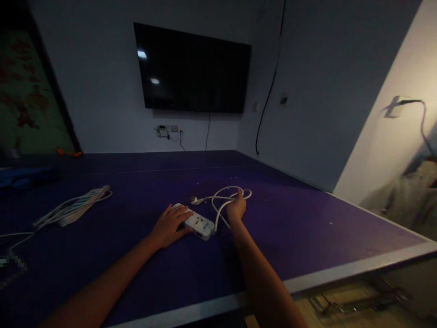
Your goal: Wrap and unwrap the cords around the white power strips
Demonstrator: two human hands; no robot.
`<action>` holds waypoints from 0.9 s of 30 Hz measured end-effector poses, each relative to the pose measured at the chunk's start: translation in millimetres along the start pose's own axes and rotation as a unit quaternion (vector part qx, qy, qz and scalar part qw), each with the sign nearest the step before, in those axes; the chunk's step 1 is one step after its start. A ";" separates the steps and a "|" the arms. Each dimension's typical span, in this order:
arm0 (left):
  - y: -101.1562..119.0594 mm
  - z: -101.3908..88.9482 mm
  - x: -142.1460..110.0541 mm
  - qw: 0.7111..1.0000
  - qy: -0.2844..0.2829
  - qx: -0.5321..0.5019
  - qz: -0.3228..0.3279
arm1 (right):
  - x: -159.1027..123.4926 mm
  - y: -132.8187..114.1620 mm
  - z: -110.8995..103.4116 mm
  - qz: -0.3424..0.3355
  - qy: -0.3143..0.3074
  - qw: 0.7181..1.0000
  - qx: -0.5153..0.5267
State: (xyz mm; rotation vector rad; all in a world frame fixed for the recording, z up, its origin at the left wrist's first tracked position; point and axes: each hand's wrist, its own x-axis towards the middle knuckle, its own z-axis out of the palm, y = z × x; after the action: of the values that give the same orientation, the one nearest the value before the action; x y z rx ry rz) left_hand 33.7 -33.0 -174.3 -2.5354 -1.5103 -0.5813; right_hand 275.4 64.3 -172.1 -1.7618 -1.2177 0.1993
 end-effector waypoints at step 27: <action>-61.0 -35.3 -13.6 0.758 0.393 -0.146 -0.501 | -2.4 -4.5 -1.7 -0.105 -0.058 0.993 -0.024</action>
State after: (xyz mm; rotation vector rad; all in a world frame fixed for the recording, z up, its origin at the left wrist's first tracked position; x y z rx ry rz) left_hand -34.1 -25.1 -152.2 -0.9887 -2.3035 -1.7991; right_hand 272.3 61.6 -168.7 -1.6685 -1.4929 0.1511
